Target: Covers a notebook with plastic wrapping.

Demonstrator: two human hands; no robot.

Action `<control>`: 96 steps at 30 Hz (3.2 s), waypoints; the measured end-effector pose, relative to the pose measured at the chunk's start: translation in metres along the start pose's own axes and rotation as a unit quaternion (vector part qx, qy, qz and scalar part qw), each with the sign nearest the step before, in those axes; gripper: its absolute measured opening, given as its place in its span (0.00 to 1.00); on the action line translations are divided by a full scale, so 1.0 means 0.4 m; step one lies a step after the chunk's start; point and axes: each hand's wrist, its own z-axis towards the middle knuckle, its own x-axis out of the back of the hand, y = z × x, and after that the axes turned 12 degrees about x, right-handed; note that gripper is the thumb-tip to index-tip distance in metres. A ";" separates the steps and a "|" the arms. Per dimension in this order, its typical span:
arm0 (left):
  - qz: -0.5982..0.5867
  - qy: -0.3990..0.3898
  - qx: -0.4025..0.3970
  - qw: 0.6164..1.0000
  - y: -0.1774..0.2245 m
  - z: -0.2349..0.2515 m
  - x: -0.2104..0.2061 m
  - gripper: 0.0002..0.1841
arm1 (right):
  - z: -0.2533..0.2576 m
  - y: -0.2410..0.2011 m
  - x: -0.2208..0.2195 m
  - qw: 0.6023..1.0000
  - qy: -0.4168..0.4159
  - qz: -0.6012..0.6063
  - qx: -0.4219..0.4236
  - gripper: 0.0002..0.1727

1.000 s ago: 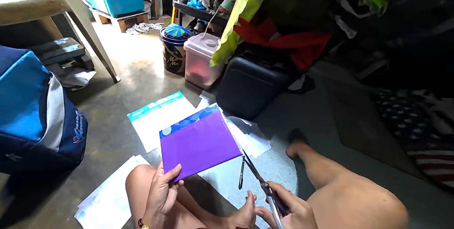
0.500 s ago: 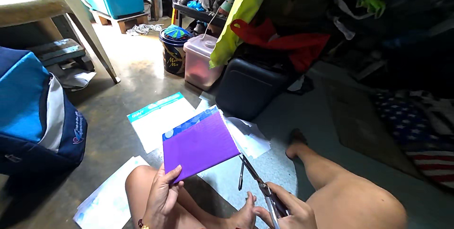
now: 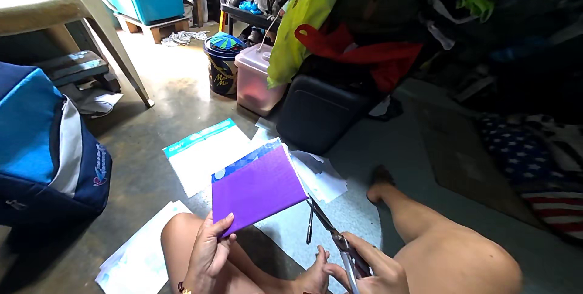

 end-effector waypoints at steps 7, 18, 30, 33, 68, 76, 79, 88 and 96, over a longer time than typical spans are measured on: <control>-0.001 0.009 0.009 1.000 0.002 -0.001 -0.002 0.13 | 0.004 0.008 0.011 1.000 -0.007 -0.005 0.007 0.34; 0.025 -0.001 0.017 1.000 -0.021 -0.003 -0.007 0.14 | 0.084 -0.027 -0.032 0.924 0.164 0.334 -0.093 0.19; 0.067 -0.034 -0.106 0.991 -0.024 -0.016 -0.007 0.19 | 0.164 -0.055 -0.025 0.889 0.195 0.398 -0.118 0.23; 0.088 -0.049 -0.161 0.982 -0.019 -0.022 -0.008 0.20 | 0.167 -0.056 -0.015 0.894 0.179 0.385 -0.140 0.22; -0.010 -0.005 -0.046 0.999 -0.017 -0.018 -0.013 0.13 | 0.009 0.010 -0.057 0.995 0.059 0.078 -0.004 0.33; -0.001 -0.006 -0.057 0.998 -0.015 -0.015 -0.009 0.13 | 0.010 0.014 -0.042 0.997 0.054 0.062 0.004 0.31; 0.006 -0.007 -0.076 0.997 -0.012 -0.015 -0.008 0.14 | 0.007 0.016 -0.036 0.997 0.055 0.060 0.007 0.30; 0.025 -0.013 -0.147 0.989 -0.005 -0.023 -0.013 0.17 | 0.003 0.015 -0.017 0.997 0.041 0.057 0.009 0.29; 0.037 -0.029 -0.205 0.978 0.002 -0.026 -0.012 0.20 | 0.006 0.010 -0.010 0.996 0.031 0.077 0.012 0.29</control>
